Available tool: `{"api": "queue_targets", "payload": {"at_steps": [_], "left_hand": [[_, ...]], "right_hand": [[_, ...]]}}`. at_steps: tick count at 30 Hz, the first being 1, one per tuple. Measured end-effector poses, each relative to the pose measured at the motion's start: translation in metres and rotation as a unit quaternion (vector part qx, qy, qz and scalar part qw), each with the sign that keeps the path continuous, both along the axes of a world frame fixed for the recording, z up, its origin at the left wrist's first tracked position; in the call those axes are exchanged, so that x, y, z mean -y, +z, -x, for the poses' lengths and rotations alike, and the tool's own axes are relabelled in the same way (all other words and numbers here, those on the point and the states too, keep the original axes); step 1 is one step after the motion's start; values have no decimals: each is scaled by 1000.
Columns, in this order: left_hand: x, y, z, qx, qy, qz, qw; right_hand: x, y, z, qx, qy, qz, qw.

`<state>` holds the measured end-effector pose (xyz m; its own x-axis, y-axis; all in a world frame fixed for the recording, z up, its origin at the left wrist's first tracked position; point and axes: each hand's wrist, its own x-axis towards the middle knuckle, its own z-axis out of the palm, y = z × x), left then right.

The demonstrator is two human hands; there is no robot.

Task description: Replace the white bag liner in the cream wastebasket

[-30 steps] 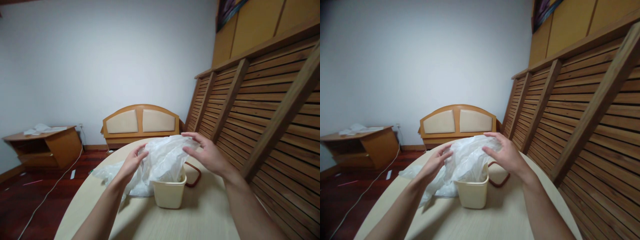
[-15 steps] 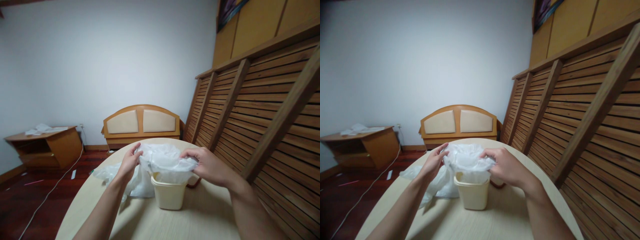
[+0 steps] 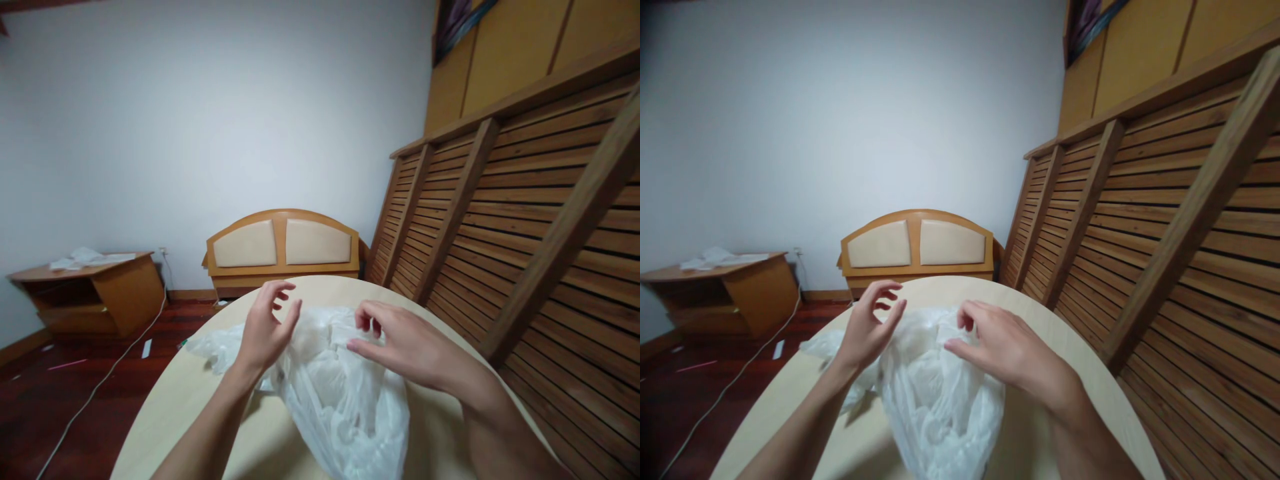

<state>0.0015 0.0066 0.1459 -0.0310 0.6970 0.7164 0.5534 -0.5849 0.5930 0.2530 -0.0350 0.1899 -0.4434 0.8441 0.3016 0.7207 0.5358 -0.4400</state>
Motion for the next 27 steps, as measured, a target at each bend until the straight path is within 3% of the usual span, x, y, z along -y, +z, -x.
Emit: {"api": "queue_targets", "payload": {"at_steps": [2, 4, 7, 10, 13, 15, 17, 20, 23, 27], "left_hand": [[12, -2, -5, -93, -15, 44, 995], [16, -7, -7, -151, -27, 102, 983], [7, -16, -6, -167, -33, 173, 970], [-8, -20, 1, -150, 16, 181, 972], [-18, -22, 10, -182, 82, 203, 959], [-21, -24, 15, -220, 84, 252, 939], [-21, -24, 17, -218, 53, 268, 937], [-20, -23, 12, -138, -15, 214, 967], [-20, -23, 4, -103, -55, 194, 974], [-20, -25, -4, -149, -22, 214, 965]], "right_hand": [[-10, -9, 0, 8, -46, -20, 999], [-19, -16, -1, 19, -13, 14, 1000], [-32, -21, -6, -10, 28, 32, 999], [-48, -23, -20, -103, -44, -39, 993], [-60, -25, -39, -106, -146, -130, 975], [-63, -26, -47, -68, -182, -154, 969], [-62, -25, -47, -39, -194, -133, 971], [-55, -24, -35, -30, -169, -42, 984], [-49, -27, -22, -20, -116, 51, 992], [-48, -37, -16, -9, -55, 45, 997]]}}
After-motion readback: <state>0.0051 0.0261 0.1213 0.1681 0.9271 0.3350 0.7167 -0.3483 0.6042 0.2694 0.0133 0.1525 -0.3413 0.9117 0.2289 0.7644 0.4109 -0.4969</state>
